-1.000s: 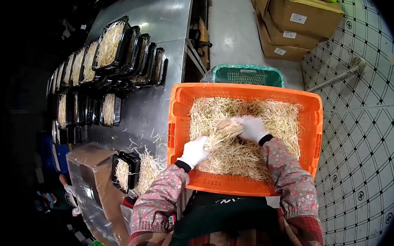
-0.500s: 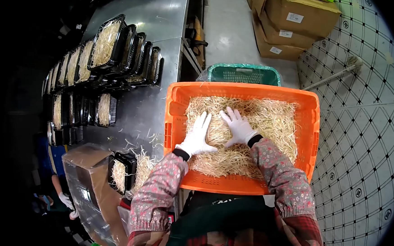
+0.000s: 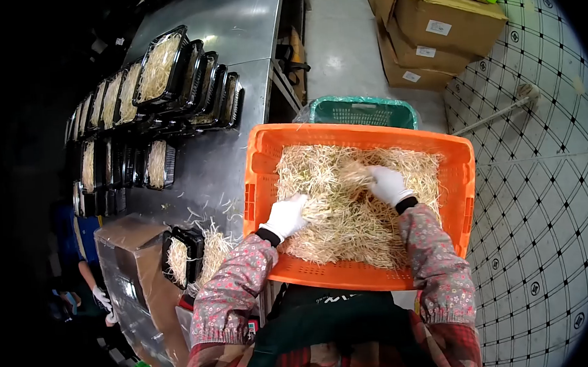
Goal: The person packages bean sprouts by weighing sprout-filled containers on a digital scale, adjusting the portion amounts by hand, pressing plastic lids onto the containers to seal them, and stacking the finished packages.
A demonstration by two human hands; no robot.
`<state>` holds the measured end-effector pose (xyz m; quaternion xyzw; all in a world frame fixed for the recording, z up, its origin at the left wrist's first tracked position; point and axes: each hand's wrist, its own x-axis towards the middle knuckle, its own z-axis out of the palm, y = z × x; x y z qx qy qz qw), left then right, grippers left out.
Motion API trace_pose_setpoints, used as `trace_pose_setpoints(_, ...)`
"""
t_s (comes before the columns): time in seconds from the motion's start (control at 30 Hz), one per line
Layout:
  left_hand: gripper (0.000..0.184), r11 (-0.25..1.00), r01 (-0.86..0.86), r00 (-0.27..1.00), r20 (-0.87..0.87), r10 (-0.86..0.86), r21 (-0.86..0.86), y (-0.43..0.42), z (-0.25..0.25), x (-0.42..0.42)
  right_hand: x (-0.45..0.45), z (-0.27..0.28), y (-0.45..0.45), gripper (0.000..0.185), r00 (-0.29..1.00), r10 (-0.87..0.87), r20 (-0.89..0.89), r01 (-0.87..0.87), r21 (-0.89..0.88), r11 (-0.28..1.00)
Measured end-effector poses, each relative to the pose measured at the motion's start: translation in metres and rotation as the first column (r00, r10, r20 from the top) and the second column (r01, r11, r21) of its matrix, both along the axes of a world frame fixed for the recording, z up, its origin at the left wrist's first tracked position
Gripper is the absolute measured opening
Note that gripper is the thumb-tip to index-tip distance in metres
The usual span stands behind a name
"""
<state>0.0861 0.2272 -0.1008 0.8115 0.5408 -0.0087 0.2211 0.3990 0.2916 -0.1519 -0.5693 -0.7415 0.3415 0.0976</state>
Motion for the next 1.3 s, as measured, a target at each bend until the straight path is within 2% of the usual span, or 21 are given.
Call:
trace_pose_setpoints(0.03,0.044,1.0,-0.008,1.0,-0.003,0.008,0.0,-0.005,0.001,-0.003,0.002,0.039,0.011,0.036,1.0,-0.011,0.02,0.014,-0.19,0.982)
trace_pose_setpoints(0.1,0.059,0.997,0.058,0.996,0.068,-0.061,0.051,-0.013,0.005,-0.004,-0.007,0.052,0.013,0.041,1.0,-0.018,-0.016,0.016,-0.117,0.993)
trace_pose_setpoints(0.17,0.073,0.996,0.034,0.998,-0.054,-0.038,-0.085,-0.018,0.018,0.015,-0.035,0.065,0.01,0.047,0.994,0.045,-0.097,-0.061,-0.168,0.984)
trace_pose_setpoints(0.2,0.074,1.0,-0.011,1.0,-0.028,0.01,-0.024,-0.021,0.024,0.026,-0.05,0.015,0.009,0.059,0.982,0.145,-0.121,-0.165,-0.173,0.971)
trace_pose_setpoints(0.23,0.076,0.998,-0.058,0.998,0.001,0.058,0.038,-0.024,0.026,0.03,-0.061,0.034,0.007,0.075,0.955,0.27,-0.12,-0.293,-0.285,0.912)
trace_pose_setpoints(0.3,0.082,0.99,-0.136,0.989,0.055,0.138,-0.04,-0.037,0.018,0.017,-0.07,-0.019,0.001,0.087,0.912,0.402,-0.077,-0.408,-0.238,0.881)
trace_pose_setpoints(0.37,0.082,0.974,-0.202,0.952,0.214,0.22,-0.102,-0.051,0.027,-0.005,-0.066,-0.011,0.007,0.089,0.924,0.378,-0.049,-0.379,-0.238,0.894)
trace_pose_setpoints(0.5,0.054,0.855,-0.481,0.727,0.458,0.512,-0.193,-0.09,0.081,-0.028,-0.068,0.015,0.028,0.092,0.979,0.2,-0.05,-0.206,-0.226,0.952)
trace_pose_setpoints(0.67,0.034,0.597,-0.801,0.492,0.619,0.613,0.046,-0.154,0.113,-0.078,-0.118,0.027,-0.007,0.124,0.927,0.36,0.107,-0.333,-0.212,0.919)
trace_pose_setpoints(0.7,0.036,0.529,-0.837,0.491,0.625,0.607,0.144,-0.168,0.121,-0.094,-0.126,0.042,-0.027,0.122,0.885,0.382,0.265,-0.374,-0.081,0.924)
trace_pose_setpoints(0.77,0.039,0.258,-0.947,0.316,0.693,0.648,0.191,-0.198,0.114,-0.136,-0.135,0.032,-0.048,0.116,0.907,0.32,0.275,-0.336,0.014,0.942)
trace_pose_setpoints(0.83,0.043,0.031,-0.978,0.175,0.731,0.659,0.207,-0.223,0.118,-0.166,-0.133,0.028,-0.059,0.102,0.961,0.258,0.102,-0.27,0.136,0.953)
trace_pose_setpoints(0.9,0.048,-0.08,-0.991,0.039,0.783,0.621,0.112,-0.253,0.106,-0.197,-0.131,0.026,-0.067,0.098,0.963,0.262,0.057,-0.269,0.203,0.942)
trace_pose_setpoints(0.97,0.052,-0.149,-0.946,0.048,0.58,0.813,0.287,-0.272,0.103,-0.21,-0.128,0.01,-0.069,0.097,0.961,0.27,0.06,-0.276,0.242,0.93)
trace_pose_setpoints(1.0,0.054,-0.165,-0.937,0.007,0.49,0.872,0.307,-0.275,0.105,-0.212,-0.131,0.021,-0.065,0.103,0.942,0.306,0.139,-0.317,0.068,0.946)
trace_pose_setpoints(1.03,0.057,-0.208,-0.939,-0.043,0.508,0.86,0.273,-0.281,0.09,-0.224,-0.13,0.011,-0.067,0.107,0.948,0.291,0.126,-0.31,0.171,0.935)
trace_pose_setpoints(1.1,0.058,-0.264,-0.944,-0.129,0.518,0.846,0.196,-0.281,0.081,-0.237,-0.133,0.004,-0.062,0.103,0.952,0.296,0.083,-0.303,0.095,0.948)
trace_pose_setpoints(1.13,0.055,-0.307,-0.95,-0.263,0.687,0.677,-0.061,-0.282,0.049,-0.262,-0.133,0.006,-0.059,0.1,0.949,0.309,0.062,-0.314,0.097,0.944)
trace_pose_setpoints(1.2,0.043,-0.281,-0.958,-0.223,0.758,0.614,-0.054,-0.277,0.024,-0.277,-0.127,0.005,-0.055,0.092,0.956,0.294,-0.006,-0.289,0.157,0.944)
trace_pose_setpoints(1.23,0.037,-0.308,-0.927,-0.363,0.728,0.582,-0.216,-0.272,0.033,-0.27,-0.125,0.01,-0.055,0.087,0.961,0.271,-0.061,-0.254,0.203,0.946)
trace_pose_setpoints(1.3,0.028,-0.346,-0.936,-0.251,0.818,0.517,-0.068,-0.264,0.014,-0.279,-0.125,0.015,-0.055,0.084,0.956,0.259,-0.139,-0.232,0.183,0.955)
